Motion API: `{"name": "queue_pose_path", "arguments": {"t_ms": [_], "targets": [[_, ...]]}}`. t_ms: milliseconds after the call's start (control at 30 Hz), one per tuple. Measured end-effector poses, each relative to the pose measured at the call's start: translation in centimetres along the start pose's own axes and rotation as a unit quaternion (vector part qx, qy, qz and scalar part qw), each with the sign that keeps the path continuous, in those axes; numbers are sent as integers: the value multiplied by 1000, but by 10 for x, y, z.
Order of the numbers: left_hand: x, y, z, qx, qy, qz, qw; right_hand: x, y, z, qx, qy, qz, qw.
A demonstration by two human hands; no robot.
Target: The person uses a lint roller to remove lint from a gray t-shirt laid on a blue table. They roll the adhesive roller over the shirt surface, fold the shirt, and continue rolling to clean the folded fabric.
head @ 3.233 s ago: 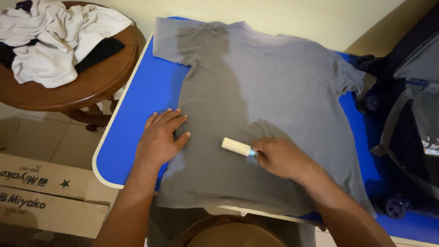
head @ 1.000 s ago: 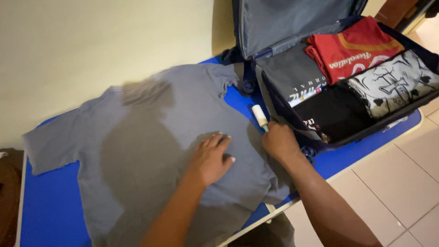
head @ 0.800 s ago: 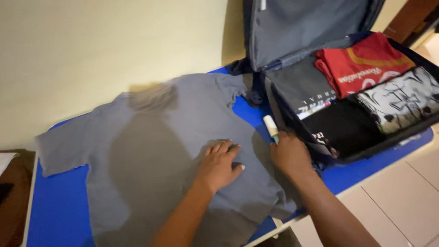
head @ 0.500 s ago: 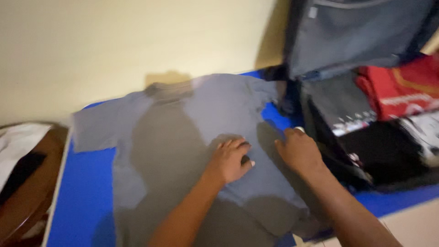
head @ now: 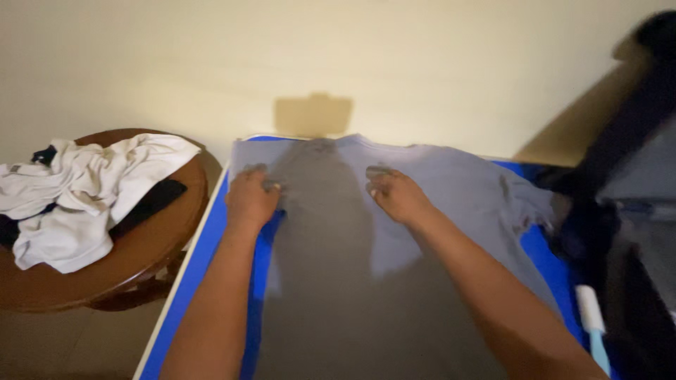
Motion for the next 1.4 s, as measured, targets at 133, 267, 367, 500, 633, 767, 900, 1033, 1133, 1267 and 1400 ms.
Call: {"name": "queue_pose_path", "arguments": {"t_ms": [133, 267, 367, 500, 633, 767, 900, 1033, 1133, 1267, 1400], "targets": [[12, 11, 44, 102, 49, 19, 993, -38, 60, 0, -77, -92, 61, 991], [-1, 18, 47, 122, 67, 62, 988, -55, 78, 3, -103, -168, 86, 977], [-12, 20, 42, 110, 93, 73, 987, -64, 83, 7, -132, -164, 103, 972], [-13, 23, 48, 96, 117, 53, 987, -70, 91, 21, -140, -152, 105, 973], [1, 27, 68, 113, 110, 24, 987, -74, 101, 45, -147, -143, 96, 974], [14, 34, 78, 117, 111, 15, 987, -87, 113, 61, -143, -133, 105, 975], [19, 41, 79, 120, 82, 3, 989, -99, 123, 48, -124, -126, 108, 978], [12, 60, 42, 9, -160, -67, 985, -87, 133, 11, -60, -3, 29, 998], [4, 67, -22, -138, -256, -121, 949, -77, 134, -29, -105, 237, -7, 966], [-43, 74, -92, -106, -290, -53, 950, -70, 139, -8, -61, 694, 135, 705], [-73, 60, -143, -58, -369, -2, 928, -35, 125, -27, -204, 597, 56, 773]]}}
Point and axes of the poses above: each hand's wrist, its own y-axis towards the middle knuckle, its own x-axis out of the back of the hand, z = x × y, the point moved 10 cm from there along y, towards the middle knuckle, and after that the axes turned 5 degrees about z, right-handed, at the moved point
